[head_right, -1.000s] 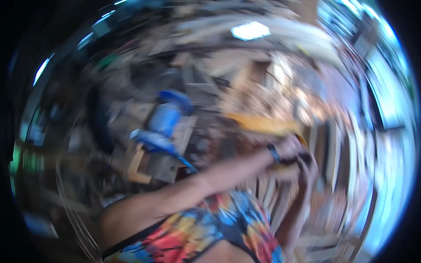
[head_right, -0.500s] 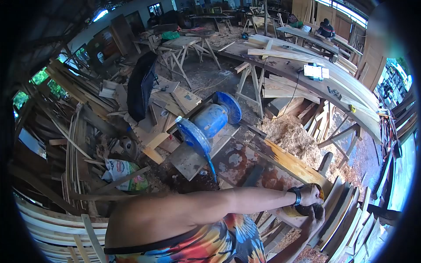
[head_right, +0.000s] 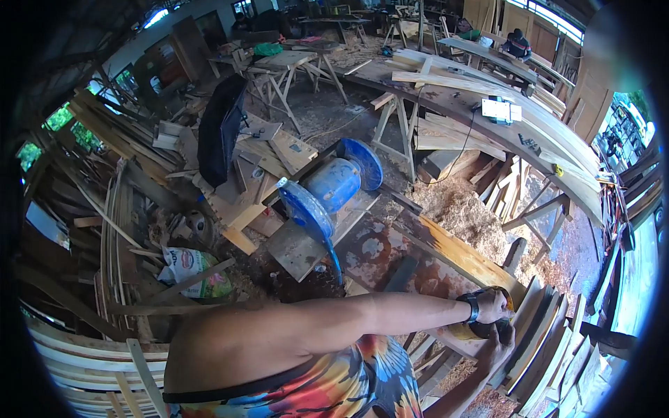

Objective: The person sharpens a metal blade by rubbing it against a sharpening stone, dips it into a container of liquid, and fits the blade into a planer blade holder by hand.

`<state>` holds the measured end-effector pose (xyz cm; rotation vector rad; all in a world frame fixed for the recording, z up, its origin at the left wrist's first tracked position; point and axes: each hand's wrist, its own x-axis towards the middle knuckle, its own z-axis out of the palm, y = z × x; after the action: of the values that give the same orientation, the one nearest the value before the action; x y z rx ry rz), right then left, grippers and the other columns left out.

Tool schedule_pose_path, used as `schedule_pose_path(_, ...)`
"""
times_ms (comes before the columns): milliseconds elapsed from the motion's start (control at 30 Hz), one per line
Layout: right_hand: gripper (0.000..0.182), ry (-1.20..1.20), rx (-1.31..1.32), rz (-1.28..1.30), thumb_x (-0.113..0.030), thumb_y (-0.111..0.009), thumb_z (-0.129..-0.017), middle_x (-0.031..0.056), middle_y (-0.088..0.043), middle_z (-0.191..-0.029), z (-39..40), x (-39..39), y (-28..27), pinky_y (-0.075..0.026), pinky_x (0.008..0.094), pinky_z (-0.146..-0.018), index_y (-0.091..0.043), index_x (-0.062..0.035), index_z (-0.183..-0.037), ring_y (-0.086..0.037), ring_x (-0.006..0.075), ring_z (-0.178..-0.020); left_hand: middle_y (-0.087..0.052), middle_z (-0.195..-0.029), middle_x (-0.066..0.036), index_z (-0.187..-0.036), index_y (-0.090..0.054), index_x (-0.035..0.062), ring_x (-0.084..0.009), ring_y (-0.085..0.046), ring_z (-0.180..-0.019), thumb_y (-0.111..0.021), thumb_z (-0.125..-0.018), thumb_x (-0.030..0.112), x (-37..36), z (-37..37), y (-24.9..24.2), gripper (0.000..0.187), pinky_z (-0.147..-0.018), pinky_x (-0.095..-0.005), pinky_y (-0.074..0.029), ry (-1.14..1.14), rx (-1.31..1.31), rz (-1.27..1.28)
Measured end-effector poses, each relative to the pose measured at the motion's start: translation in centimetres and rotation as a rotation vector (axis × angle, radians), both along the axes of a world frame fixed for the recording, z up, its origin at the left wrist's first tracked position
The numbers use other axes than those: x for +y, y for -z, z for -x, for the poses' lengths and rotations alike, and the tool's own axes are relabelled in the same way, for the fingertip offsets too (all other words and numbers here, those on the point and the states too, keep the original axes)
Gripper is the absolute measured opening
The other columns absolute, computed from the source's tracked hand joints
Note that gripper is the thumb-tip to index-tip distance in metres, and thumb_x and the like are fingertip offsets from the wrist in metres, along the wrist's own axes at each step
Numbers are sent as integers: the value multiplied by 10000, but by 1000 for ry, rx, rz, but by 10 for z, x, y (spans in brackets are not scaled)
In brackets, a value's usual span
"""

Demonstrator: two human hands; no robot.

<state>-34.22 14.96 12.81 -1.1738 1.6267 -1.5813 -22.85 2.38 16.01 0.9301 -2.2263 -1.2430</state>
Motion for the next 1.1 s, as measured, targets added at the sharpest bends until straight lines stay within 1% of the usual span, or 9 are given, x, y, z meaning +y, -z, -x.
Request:
schedule_pose_path(167, 205, -38, -8, 51, -21, -660, -862, 58, -669, -1025, 10, -1, 15, -476, 295, -873, -632, 21, -1061, -612, 151, -947, -724, -869, -233, -878, -741, -14, -354, -713, -851, -700, -859, 541, -2, 11, 13, 557, -791, -438, -547, 23, -89, 49)
schedule_pose_path(267, 235, -70, 20, 38, -78, -639, -915, 68, -679, -1036, 5, 1, 6, -464, 299, -862, -639, 25, -1126, -612, 157, -952, -721, -907, -251, -912, -745, -28, -371, -710, -901, -698, -847, 579, -4, 16, 18, 612, -830, -448, -544, 22, -123, 95)
schedule_pose_path(433, 260, -56, 46, 5, -75, -644, -913, 75, -681, -1071, 2, 2, 1, -461, 316, -910, -639, 27, -1152, -616, 175, -983, -716, -943, -258, -927, -745, -27, -388, -697, -942, -665, -867, 601, -7, 18, 24, 636, -865, -459, -532, 29, -112, 46)
schedule_pose_path(600, 166, 15, -6, 56, -32, -663, -882, 43, -672, -968, -16, 0, -13, -478, 279, -856, -648, 15, -1040, -607, 136, -898, -718, -857, -233, -839, -752, 8, -372, -703, -862, -665, -881, 549, -6, 26, 38, 550, -829, -449, -535, -27, -59, 140)
schedule_pose_path(767, 166, 45, 23, 21, -33, -656, -876, 45, -666, -960, -16, 0, -15, -472, 282, -853, -649, 13, -1036, -604, 139, -896, -720, -827, -214, -820, -753, 22, -356, -707, -823, -666, -898, 531, 2, 3, 4, 522, -800, -444, -535, -35, -33, 39)
schedule_pose_path(867, 177, 62, 29, 1, -41, -660, -866, 41, -655, -949, -13, 1, -14, -467, 283, -853, -650, 12, -1035, -599, 140, -896, -721, -832, -211, -828, -757, 29, -350, -708, -827, -669, -896, 527, 2, 1, -1, 511, -799, -445, -536, -19, -75, 66)
schedule_pose_path(900, 285, -2, 25, -13, -82, -662, -893, 60, -670, -1042, -1, 2, -2, -462, 287, -885, -647, 21, -1159, -602, 145, -955, -722, -841, -210, -833, -760, 34, -347, -708, -826, -670, -893, 522, 1, 1, 2, 500, -798, -444, -538, -19, -58, 82)
schedule_pose_path(1000, 266, -14, -2, 9, -82, -670, -890, 50, -670, -1038, 0, 1, 4, -468, 277, -867, -654, 14, -1138, -599, 124, -945, -722, -824, -176, -813, -753, 68, -326, -710, -818, -658, -888, 507, -5, 15, 25, 455, -771, -432, -545, -20, -18, 89)
schedule_pose_path(1100, 257, 39, -17, 26, -46, -693, -871, 46, -698, -987, -10, 2, -10, -497, 273, -811, -664, 22, -1117, -633, 135, -888, -695, -728, -186, -763, -735, 53, -330, -667, -661, -659, -895, 428, -9, 14, 26, 405, -649, -447, -525, 10, 38, -57)
